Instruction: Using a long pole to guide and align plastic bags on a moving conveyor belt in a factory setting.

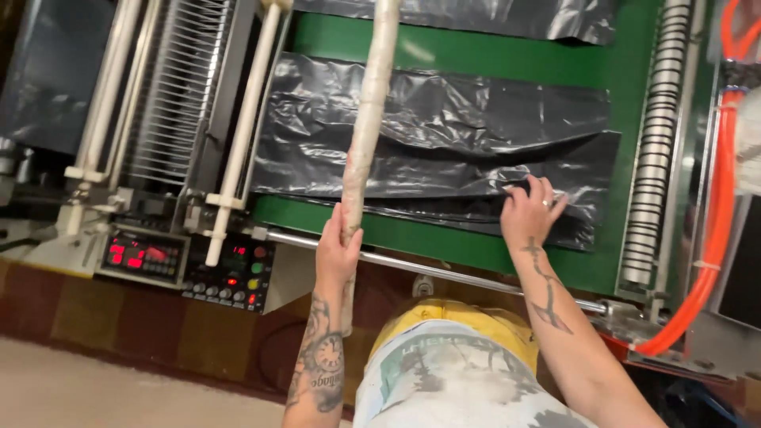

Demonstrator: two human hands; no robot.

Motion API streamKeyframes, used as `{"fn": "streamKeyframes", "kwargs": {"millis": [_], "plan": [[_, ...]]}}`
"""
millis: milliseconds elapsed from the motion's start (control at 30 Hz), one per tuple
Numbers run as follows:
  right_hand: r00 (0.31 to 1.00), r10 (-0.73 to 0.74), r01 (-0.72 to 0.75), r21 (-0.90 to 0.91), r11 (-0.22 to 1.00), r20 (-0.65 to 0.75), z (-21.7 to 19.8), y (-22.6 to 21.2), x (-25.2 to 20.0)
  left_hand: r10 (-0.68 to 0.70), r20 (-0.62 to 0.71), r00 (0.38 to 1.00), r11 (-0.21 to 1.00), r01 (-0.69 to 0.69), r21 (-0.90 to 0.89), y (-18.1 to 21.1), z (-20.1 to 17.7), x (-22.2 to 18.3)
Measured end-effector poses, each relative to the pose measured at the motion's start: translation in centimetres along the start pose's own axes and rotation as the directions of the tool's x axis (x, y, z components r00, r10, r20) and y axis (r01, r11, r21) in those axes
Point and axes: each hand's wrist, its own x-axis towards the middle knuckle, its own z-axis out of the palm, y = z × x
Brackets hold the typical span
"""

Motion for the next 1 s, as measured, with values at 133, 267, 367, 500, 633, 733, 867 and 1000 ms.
{"fn": "streamKeyframes", "kwargs": {"millis": [133, 267, 367, 500, 633, 733, 867, 1000], "plan": [[0.999, -0.033, 0.033, -0.01, 0.999, -0.025, -0.3, 0.3, -3.2, -0.047, -0.145, 0.988, 0.998, 0.04, -0.055, 0.1, 0.0, -1.0], [0.953, 0.023, -0.02, -0.013, 1.0, 0.302, 3.9, 2.8, -4.2, -0.073, -0.228, 0.971, 0.997, 0.064, -0.047, 0.2, -0.4, -0.3], [0.789, 0.065, -0.067, -0.02, 0.998, 0.611, 0.4, 1.1, -2.8, -0.088, -0.286, 0.954, 0.996, 0.092, 0.001, 1.2, -1.9, 2.4], [0.753, -0.143, -0.26, 0.49, 0.832, 0.642, -10.4, -5.6, 0.1, -0.109, -0.331, 0.937, 0.987, 0.141, 0.074, -0.5, -2.3, 8.5], [0.676, -0.477, -0.556, 0.814, 0.168, 0.561, -13.8, -11.7, 1.2, -0.079, -0.283, 0.956, 0.99, 0.109, 0.091, 2.7, 1.9, 16.4], [0.8, -0.337, -0.564, 0.814, -0.139, 0.497, -6.6, -13.1, 2.5, -0.238, -0.022, 0.971, 0.971, 0.237, -0.009, 9.7, 9.0, 20.5], [0.857, 0.143, -0.386, 0.799, -0.461, 0.496, 0.0, -8.0, 5.6, -0.127, 0.294, 0.947, 0.979, 0.168, -0.119, 16.2, 20.6, 21.1], [0.809, 0.532, -0.511, 0.746, 0.427, 0.25, 0.1, -0.9, 4.8, 0.055, 0.44, 0.897, 0.998, -0.031, -0.062, 19.4, 25.1, 19.4]]}}
